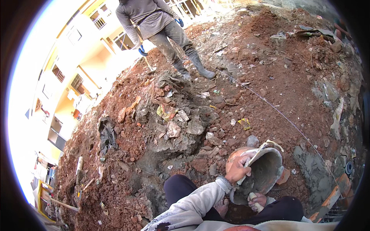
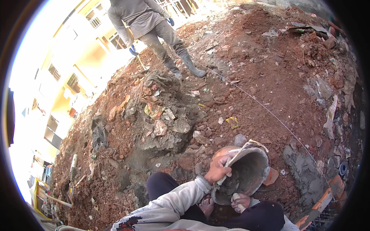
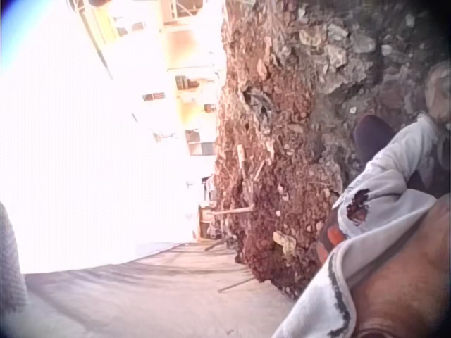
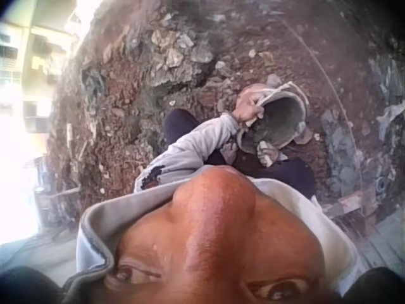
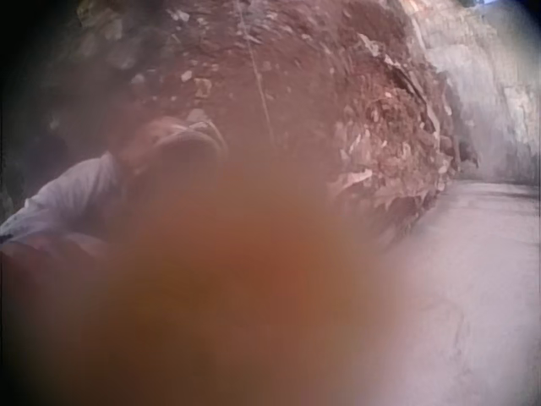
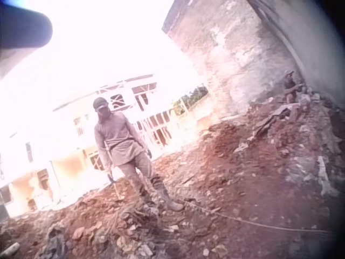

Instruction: The person scoops cement from a bucket using a trowel and applies it to the ground and between bricks. The person spreads the cement to prepare the base for brick laying around a rebar structure.

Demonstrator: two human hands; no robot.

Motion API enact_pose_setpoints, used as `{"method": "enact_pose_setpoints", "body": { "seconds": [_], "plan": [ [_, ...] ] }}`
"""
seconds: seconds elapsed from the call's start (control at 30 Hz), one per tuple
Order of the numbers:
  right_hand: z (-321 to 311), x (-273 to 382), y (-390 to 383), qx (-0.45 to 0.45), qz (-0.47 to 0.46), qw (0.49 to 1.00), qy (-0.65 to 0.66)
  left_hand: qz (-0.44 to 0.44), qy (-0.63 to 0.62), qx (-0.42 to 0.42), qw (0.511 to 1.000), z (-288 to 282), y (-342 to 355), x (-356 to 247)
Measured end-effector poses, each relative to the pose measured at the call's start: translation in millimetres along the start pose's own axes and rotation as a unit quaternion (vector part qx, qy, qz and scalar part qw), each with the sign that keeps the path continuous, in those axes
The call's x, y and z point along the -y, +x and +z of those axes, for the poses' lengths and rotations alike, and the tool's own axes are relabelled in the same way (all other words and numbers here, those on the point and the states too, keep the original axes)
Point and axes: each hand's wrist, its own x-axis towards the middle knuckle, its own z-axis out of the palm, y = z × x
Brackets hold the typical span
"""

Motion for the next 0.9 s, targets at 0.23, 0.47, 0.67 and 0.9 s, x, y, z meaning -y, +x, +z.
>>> {"method": "enact_pose_setpoints", "body": {
  "seconds": [0.23,0.47,0.67,0.9],
  "plan": [
    [92.4,67.3,-45.3,-0.079,-0.077,0.966,-0.232,-0.037,-0.08,-0.062,0.994,-17.1,10.9,-7.6],
    [84.2,92.8,-77.0,-0.309,-0.11,0.625,-0.708,0.001,0.067,-0.073,0.995,-8.2,13.8,-3.7],
    [18.2,65.0,-66.2,-0.309,-0.091,0.847,-0.422,-0.013,-0.032,-0.066,0.997,2.2,15.8,-6.8],
    [50.1,38.3,-9.2,-0.061,-0.028,0.998,0.018,-0.021,-0.057,-0.068,0.996,-7.2,13.9,7.9]
  ]
}}
